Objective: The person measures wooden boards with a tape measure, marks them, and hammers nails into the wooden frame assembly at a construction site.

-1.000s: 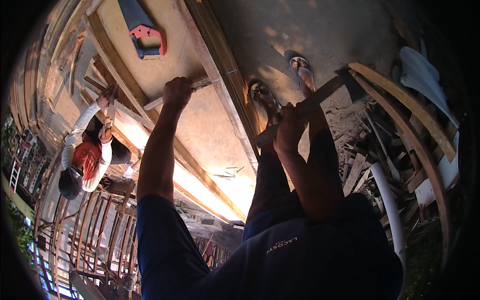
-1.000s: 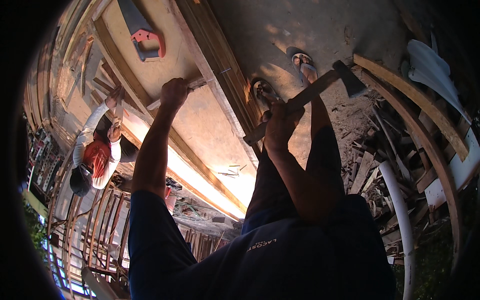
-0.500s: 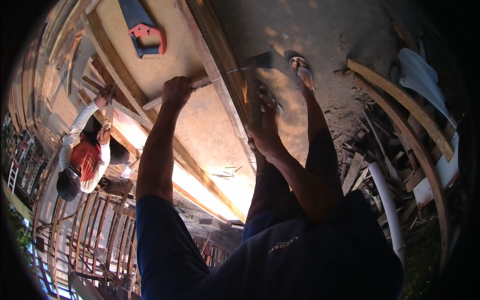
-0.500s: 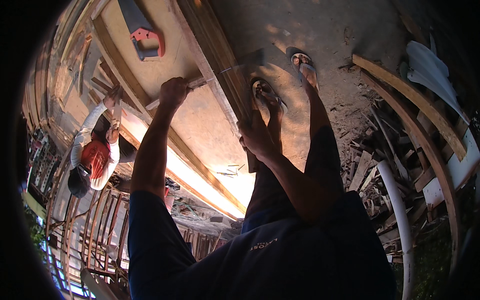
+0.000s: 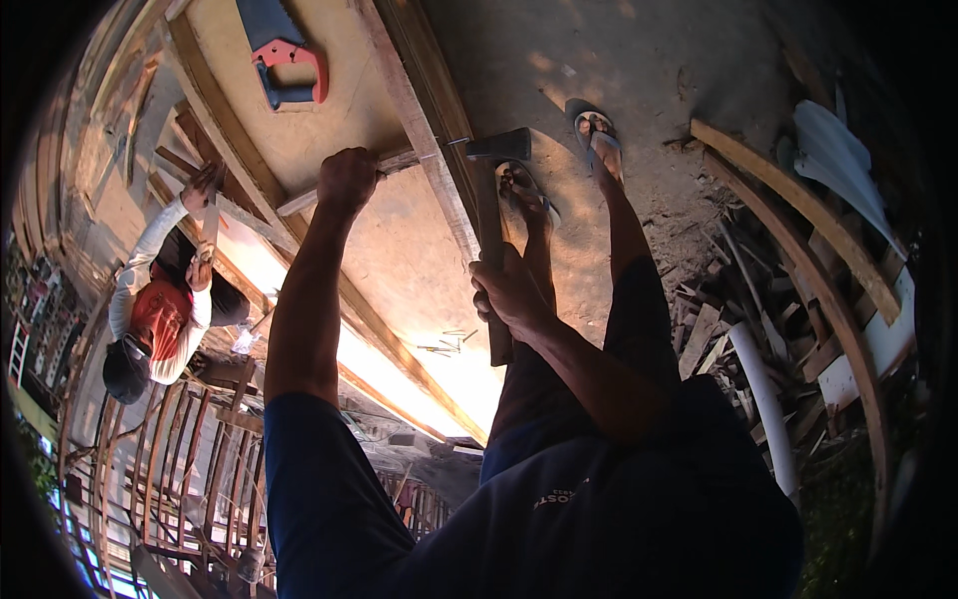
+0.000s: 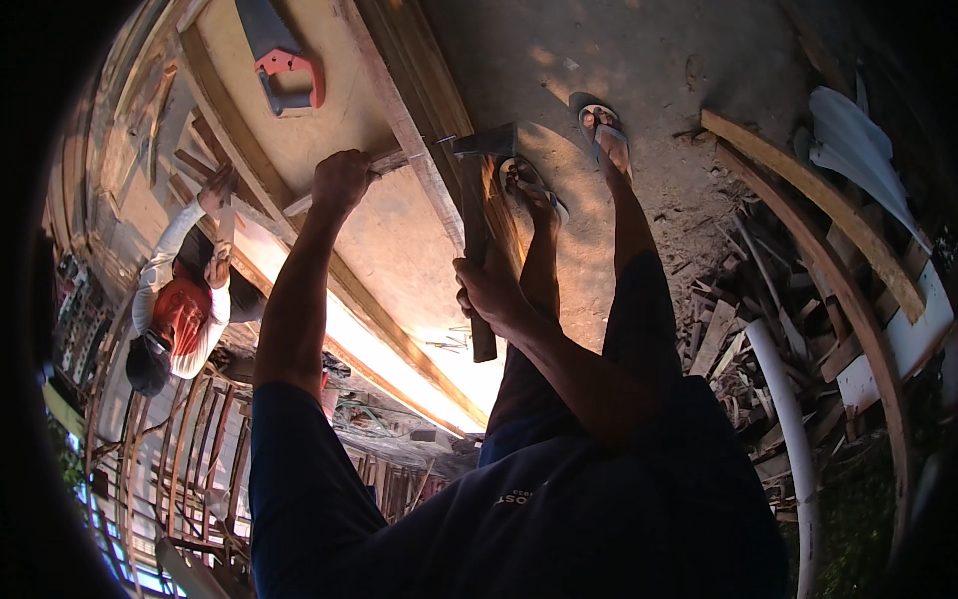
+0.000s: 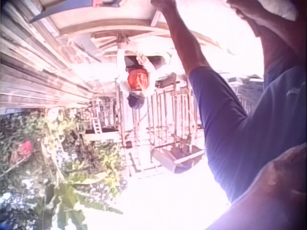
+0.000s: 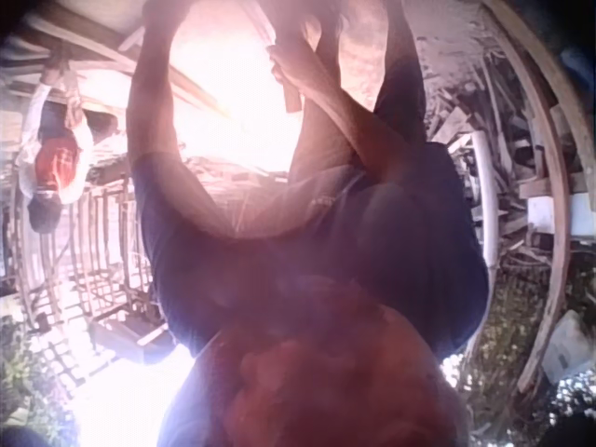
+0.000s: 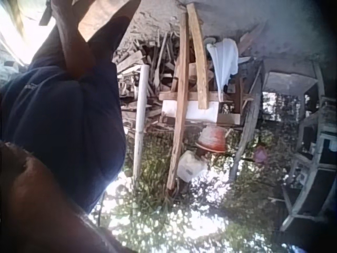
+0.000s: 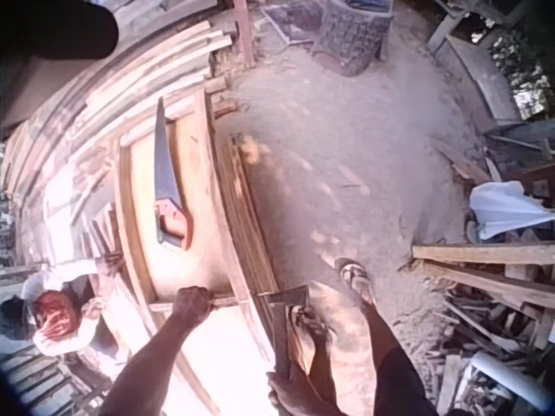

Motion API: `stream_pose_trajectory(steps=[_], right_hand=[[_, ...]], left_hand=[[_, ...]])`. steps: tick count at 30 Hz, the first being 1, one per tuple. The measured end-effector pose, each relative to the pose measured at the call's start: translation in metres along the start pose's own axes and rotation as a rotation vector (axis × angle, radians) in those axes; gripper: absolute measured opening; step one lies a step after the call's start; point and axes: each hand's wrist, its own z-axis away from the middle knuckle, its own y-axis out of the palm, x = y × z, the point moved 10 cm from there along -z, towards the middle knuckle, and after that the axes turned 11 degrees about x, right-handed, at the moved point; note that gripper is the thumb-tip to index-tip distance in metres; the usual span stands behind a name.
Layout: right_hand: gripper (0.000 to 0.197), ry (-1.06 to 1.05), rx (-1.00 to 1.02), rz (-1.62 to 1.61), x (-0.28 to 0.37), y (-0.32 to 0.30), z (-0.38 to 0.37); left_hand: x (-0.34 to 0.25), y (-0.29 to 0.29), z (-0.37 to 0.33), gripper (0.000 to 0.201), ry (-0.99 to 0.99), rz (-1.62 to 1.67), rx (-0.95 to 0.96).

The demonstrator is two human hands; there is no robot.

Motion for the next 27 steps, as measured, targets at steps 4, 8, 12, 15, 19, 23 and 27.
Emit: stream_pose_trajectory(steps=[4, 8, 12, 15, 19, 23, 27], right_hand=[[0.008, -0.308, -0.234, -0.062, 0.080, -0.064, 0.017], [0.019, -0.713, -0.425, -0.233, 0.131, -0.115, 0.037], [0.053, -0.241, -0.123, 0.129, 0.037, -0.010, 0.002], [0.043, -0.141, -0.012, 0.078, 0.043, -0.027, 0.001], [0.010, -0.593, -0.319, -0.121, 0.125, -0.096, 0.031], [0.013, -0.613, -0.342, -0.416, 0.063, -0.055, 0.015], [0.020, -0.031, 0.036, -0.107, 0.014, 0.010, 0.008]], left_hand=[[0.007, -0.001, 0.006, 0.022, -0.027, 0.043, -0.001], [0.007, -0.001, 0.001, 0.022, -0.002, 0.020, -0.033], [0.006, 0.005, -0.004, 0.022, -0.021, 0.021, 0.019], [0.009, 0.006, 0.000, 0.022, -0.035, 0.019, 0.021], [0.011, 0.007, 0.002, 0.022, -0.036, 0.010, 0.014], [0.005, 0.001, -0.001, 0.022, -0.005, 0.046, -0.020], [0.004, -0.001, 0.004, 0.021, -0.026, 0.072, -0.039]])
